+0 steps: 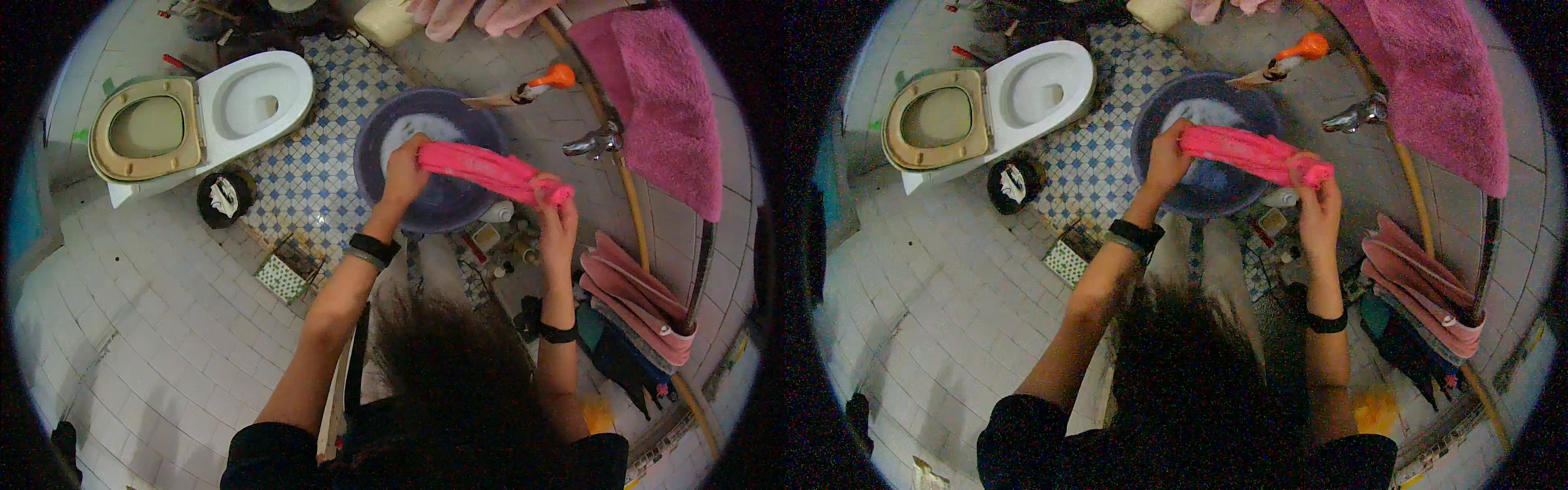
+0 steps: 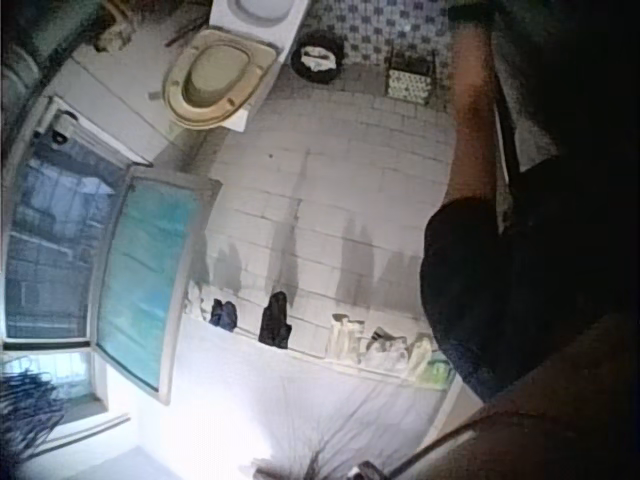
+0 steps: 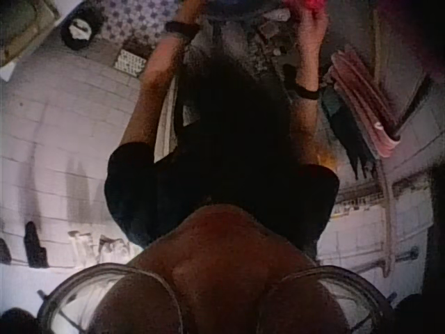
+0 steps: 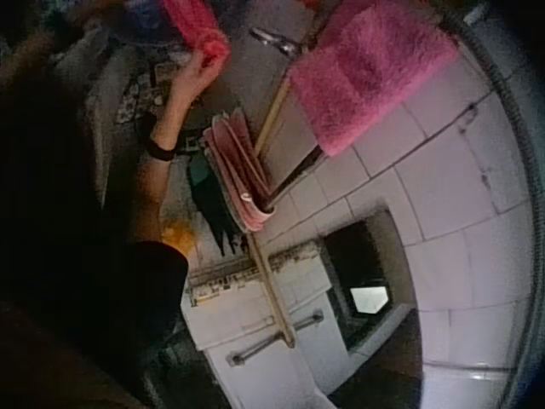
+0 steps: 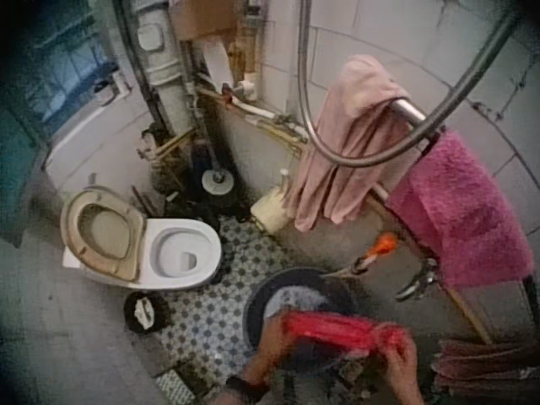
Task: The person hand washes a pink cloth in a purple basin filled with soapy water in a bathroom. They repeatedly submerge, scrub, wring, and rinse the cloth, then pour out the soapy water and refill the basin with fresh water from a tap to continue rinsing the cloth.
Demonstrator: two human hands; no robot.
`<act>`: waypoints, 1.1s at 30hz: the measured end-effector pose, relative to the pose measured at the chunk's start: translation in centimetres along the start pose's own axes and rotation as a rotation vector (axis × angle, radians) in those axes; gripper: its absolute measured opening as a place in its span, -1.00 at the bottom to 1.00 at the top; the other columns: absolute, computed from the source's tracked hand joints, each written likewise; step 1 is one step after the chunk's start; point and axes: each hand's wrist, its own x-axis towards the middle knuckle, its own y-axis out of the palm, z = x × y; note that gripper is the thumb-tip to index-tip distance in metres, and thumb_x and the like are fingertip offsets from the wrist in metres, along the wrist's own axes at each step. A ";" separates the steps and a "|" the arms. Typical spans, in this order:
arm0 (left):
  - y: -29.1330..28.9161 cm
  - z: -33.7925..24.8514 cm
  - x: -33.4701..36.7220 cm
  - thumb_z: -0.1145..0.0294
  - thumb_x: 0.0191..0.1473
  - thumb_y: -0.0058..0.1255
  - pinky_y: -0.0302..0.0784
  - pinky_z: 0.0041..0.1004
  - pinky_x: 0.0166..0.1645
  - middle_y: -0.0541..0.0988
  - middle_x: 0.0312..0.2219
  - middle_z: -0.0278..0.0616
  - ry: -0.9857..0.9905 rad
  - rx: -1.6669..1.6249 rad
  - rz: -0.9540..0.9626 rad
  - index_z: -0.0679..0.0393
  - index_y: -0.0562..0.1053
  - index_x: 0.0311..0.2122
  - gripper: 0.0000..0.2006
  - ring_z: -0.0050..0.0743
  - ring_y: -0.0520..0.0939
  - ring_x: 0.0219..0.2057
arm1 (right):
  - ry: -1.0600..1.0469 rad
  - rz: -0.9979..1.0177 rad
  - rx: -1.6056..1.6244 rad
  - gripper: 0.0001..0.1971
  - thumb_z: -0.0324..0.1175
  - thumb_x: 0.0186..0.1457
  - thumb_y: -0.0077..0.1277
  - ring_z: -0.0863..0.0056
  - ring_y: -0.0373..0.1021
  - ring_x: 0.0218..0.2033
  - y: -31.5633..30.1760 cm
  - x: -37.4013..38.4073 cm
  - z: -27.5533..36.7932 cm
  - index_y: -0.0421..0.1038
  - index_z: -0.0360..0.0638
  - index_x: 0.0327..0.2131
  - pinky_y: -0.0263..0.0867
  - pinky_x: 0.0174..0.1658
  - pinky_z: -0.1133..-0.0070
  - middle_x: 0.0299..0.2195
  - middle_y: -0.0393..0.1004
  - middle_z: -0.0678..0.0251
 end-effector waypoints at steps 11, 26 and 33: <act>2.3 -3.4 -1.4 0.72 -0.08 -0.01 0.49 -0.47 -0.13 0.55 -0.23 -0.23 -0.150 -0.504 0.028 0.19 0.40 -0.13 -0.66 -0.43 0.57 -0.17 | 0.894 -0.036 1.055 -0.64 -0.23 0.21 0.02 0.27 0.41 0.02 6.2 2.1 -20.2 0.35 -0.15 0.02 0.36 0.11 0.31 0.02 0.44 0.18; -0.8 1.0 -2.1 0.44 -0.37 0.50 0.48 -0.28 0.10 0.42 0.05 0.05 0.072 0.145 0.344 0.10 0.10 0.27 0.05 -0.03 0.52 0.04 | 0.841 0.062 0.986 -0.69 -0.12 0.21 0.03 0.36 0.45 -0.02 11.0 8.0 -17.6 0.47 -0.08 -0.10 0.32 0.13 0.37 -0.06 0.55 0.29; 4.4 3.6 -1.1 0.26 -0.33 0.49 0.56 -0.11 -0.08 0.61 -0.15 0.15 -0.264 0.123 0.322 0.02 0.09 0.23 0.01 0.22 0.63 -0.12 | 0.866 -0.007 0.936 -0.74 -0.15 0.20 0.07 0.39 0.46 -0.13 11.9 10.1 -17.9 0.49 -0.06 -0.13 0.37 0.02 0.44 -0.19 0.56 0.37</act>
